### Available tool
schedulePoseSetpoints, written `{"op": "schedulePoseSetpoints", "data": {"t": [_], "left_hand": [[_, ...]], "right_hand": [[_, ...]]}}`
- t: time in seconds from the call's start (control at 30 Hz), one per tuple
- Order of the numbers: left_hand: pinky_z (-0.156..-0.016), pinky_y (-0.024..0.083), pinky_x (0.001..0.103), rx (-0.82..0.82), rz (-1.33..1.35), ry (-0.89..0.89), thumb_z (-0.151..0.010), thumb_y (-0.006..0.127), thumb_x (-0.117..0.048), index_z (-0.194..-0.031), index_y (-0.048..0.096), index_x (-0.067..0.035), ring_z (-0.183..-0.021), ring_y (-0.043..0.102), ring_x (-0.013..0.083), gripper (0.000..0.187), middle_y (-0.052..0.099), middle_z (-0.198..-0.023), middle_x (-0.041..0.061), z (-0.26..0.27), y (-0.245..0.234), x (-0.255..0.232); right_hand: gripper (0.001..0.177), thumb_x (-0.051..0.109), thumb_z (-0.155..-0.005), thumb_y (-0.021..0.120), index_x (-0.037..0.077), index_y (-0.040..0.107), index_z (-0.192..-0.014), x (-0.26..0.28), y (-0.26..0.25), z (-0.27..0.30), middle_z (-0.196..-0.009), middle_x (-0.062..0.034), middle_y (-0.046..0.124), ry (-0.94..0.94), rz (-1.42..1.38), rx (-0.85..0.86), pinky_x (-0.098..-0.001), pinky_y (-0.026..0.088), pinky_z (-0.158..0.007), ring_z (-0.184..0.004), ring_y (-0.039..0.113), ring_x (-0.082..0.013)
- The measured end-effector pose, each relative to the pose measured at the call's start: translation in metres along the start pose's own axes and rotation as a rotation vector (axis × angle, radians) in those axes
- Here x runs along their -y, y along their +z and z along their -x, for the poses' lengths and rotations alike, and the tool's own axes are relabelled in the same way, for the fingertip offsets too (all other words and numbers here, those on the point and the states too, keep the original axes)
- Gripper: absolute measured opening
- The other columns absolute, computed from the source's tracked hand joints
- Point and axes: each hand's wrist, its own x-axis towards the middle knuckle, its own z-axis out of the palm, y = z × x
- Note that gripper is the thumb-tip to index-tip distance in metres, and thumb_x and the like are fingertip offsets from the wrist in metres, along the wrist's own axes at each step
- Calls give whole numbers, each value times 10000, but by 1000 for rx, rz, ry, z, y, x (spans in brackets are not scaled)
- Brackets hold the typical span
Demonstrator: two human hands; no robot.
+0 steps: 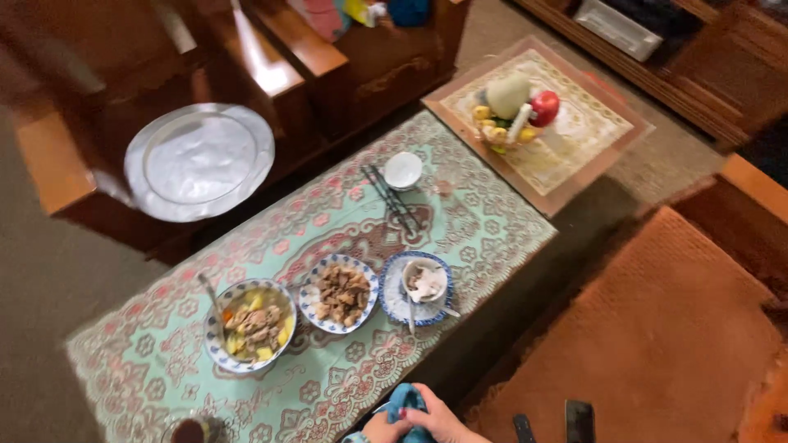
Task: Sorting small food items from a plate into a bowl by hand
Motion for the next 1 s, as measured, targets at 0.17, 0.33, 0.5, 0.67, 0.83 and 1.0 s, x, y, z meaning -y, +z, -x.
{"op": "schedulePoseSetpoints", "data": {"t": [0.17,0.33,0.5,0.67,0.83,1.0], "left_hand": [[-899,604,283,232,548,104,-906,754,-200,-1094,807,-138,-916,734,126,205,823,-1004,23,10,26,-61],[-910,599,324,561,697,-22,-903,774,-248,-1201,769,-104,-967,746,184,330,811,-1073,69,52,49,-145],[-782,541,447,247,-507,671,-837,662,-626,-1000,794,-195,-917,733,337,479,782,-950,135,47,110,-192],[-626,570,249,322,8,532,-895,767,-337,-934,824,-230,-641,640,49,127,751,-772,-36,60,62,-247],[-600,546,252,171,123,418,-832,704,-276,-803,769,-157,-662,657,103,139,760,-760,-8,47,-9,-296],[-712,687,352,-15,610,315,-804,660,-255,-840,821,-33,-730,799,228,277,781,-766,158,-39,-35,-288]], "right_hand": [[1055,433,-684,929,253,404,-1580,17,-28,57,-1399,0,672,-113,90,-54,-217,457,-1120,-1229,640,-89],[829,126,-628,883,155,591,-1403,-31,-65,96,-1278,-23,767,-306,18,-305,-257,527,-1048,-1155,700,-125],[825,-139,-646,682,213,668,-1392,-64,-108,150,-1382,-40,757,-236,167,-703,-300,461,-1139,-1255,692,-181],[817,127,-699,726,438,591,-1443,-98,-155,212,-1302,8,809,313,467,-821,-350,563,-1008,-1203,758,-255],[844,319,-780,754,516,440,-1538,-211,-164,222,-1212,-166,823,671,593,-784,-466,605,-996,-1162,768,-410],[957,450,-797,839,452,345,-1616,-250,-184,127,-1303,-54,737,723,482,-642,-333,554,-1016,-1204,714,-251]]}}
